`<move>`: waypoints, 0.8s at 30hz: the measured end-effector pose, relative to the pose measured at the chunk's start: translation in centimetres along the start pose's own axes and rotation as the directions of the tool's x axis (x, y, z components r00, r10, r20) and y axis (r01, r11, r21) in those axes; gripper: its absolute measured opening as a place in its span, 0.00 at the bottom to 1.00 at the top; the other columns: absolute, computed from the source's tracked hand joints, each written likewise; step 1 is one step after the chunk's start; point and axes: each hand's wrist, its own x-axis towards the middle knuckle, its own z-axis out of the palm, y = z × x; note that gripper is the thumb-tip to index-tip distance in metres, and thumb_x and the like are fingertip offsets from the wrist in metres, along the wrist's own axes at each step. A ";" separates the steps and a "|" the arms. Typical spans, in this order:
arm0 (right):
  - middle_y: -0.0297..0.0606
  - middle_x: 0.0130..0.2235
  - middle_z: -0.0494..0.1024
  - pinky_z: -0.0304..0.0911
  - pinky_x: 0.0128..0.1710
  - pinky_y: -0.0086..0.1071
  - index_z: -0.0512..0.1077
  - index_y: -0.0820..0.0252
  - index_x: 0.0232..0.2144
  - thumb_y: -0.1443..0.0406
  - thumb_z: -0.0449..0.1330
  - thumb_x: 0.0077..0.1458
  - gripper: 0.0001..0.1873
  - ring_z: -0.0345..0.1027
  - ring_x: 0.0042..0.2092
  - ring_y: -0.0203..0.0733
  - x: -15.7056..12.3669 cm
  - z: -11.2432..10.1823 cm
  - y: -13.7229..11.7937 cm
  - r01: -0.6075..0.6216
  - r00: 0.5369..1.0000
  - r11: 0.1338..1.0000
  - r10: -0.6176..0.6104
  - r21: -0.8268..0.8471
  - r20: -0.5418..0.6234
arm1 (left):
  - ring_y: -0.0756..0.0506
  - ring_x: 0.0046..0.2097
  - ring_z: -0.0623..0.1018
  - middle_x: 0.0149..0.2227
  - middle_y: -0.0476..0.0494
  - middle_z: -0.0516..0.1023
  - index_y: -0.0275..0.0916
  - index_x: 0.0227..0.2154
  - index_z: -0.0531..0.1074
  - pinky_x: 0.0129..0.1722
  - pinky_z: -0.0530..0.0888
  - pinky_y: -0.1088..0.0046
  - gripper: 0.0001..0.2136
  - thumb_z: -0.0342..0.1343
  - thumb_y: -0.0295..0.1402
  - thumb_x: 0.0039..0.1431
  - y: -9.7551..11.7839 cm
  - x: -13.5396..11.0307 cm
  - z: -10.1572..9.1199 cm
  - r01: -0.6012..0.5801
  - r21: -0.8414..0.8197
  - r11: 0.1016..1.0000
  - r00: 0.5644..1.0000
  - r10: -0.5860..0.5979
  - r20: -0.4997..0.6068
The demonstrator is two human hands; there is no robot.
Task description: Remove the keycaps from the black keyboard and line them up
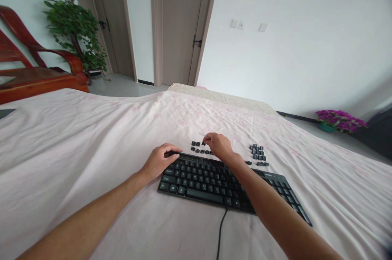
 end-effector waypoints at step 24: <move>0.35 0.38 0.79 0.58 0.34 0.30 0.76 0.51 0.39 0.59 0.53 0.58 0.13 0.71 0.40 0.43 0.5 1.1 1.1 0.035 0.999 0.999 -0.035 0.004 0.020 | 0.45 0.44 0.75 0.40 0.45 0.77 0.41 0.35 0.77 0.48 0.69 0.69 0.09 0.53 0.32 0.55 0.3 0.0 0.0 0.007 0.019 1.000 1.000 -0.007 0.002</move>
